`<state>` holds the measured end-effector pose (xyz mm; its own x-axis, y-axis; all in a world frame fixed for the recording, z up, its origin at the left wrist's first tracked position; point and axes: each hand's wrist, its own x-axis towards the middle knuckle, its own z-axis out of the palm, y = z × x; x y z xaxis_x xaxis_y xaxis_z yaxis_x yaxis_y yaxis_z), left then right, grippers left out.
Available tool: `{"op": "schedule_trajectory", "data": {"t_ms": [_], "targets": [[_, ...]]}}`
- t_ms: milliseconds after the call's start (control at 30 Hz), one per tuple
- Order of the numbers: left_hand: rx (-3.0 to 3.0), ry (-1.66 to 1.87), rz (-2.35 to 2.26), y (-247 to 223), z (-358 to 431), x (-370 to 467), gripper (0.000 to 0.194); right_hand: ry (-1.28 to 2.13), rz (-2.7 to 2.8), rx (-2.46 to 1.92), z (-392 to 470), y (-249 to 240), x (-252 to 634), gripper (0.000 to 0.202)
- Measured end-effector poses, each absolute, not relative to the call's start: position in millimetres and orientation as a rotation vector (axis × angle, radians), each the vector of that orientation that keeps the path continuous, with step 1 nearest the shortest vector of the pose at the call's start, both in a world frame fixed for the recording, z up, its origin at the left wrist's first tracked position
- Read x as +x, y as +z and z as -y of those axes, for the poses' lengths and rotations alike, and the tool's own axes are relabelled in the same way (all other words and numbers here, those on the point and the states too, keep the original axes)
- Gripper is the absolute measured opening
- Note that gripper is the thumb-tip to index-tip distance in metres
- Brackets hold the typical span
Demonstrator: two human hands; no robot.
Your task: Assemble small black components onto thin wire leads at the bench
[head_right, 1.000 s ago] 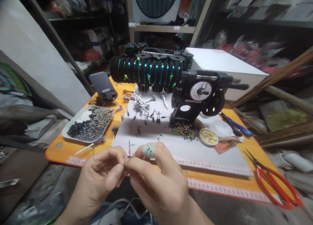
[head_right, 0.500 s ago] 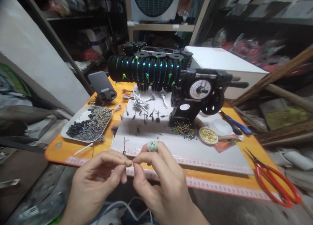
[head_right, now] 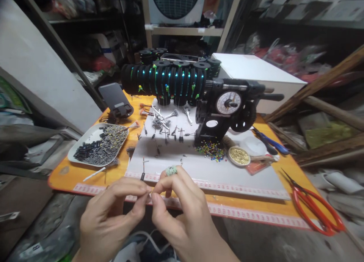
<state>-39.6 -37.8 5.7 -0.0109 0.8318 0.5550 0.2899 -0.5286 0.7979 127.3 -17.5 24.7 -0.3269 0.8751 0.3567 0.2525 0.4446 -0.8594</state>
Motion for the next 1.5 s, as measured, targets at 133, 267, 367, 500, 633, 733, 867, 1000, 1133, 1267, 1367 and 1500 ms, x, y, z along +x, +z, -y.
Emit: {"op": "schedule_trajectory", "data": {"t_ms": [133,267,367,500,633,733,867,1000,1133,1267,1367,1500], "targets": [[1.537,1.609,-1.063,-0.4,40.6,-34.6,0.028,1.055,1.756,-0.982,19.1,26.0,125.3,0.011],[1.416,1.616,-1.032,3.9,40.3,-32.4,0.023,1.031,1.766,-0.992,18.7,30.3,123.2,0.012],[1.403,1.625,-1.023,6.8,39.9,-31.9,0.019,1.047,1.760,-0.994,19.0,32.6,122.2,0.012],[1.356,1.632,-1.025,5.1,42.2,-31.1,0.019,1.148,1.753,-0.978,18.4,34.4,120.8,0.012],[1.291,1.617,-0.988,2.3,46.0,-29.3,0.020,1.470,1.633,-0.876,14.9,33.6,120.0,0.012],[1.272,1.584,-0.928,3.2,46.5,-27.3,0.024,1.446,1.655,-0.872,13.9,30.8,123.0,0.012],[1.136,1.595,-0.917,4.3,42.3,-25.7,0.021,0.995,1.871,-0.962,14.7,28.7,130.1,0.012],[0.974,1.531,-0.806,1.2,39.8,-27.4,0.018,0.789,1.924,-0.829,12.9,31.4,135.6,0.021],[0.868,1.448,-0.703,0.2,41.0,-30.2,0.012,0.755,1.962,-0.652,9.2,32.9,139.7,0.027],[0.948,1.441,-0.767,3.1,40.8,-33.8,0.015,0.556,2.002,-0.700,8.3,28.9,139.5,0.021],[1.147,1.496,-0.890,4.0,38.8,-38.0,0.020,0.546,1.997,-0.747,8.6,24.8,135.1,0.019],[1.309,1.541,-0.976,0.7,35.6,-44.3,0.022,0.705,1.977,-0.801,6.8,20.8,129.5,0.015]]}}
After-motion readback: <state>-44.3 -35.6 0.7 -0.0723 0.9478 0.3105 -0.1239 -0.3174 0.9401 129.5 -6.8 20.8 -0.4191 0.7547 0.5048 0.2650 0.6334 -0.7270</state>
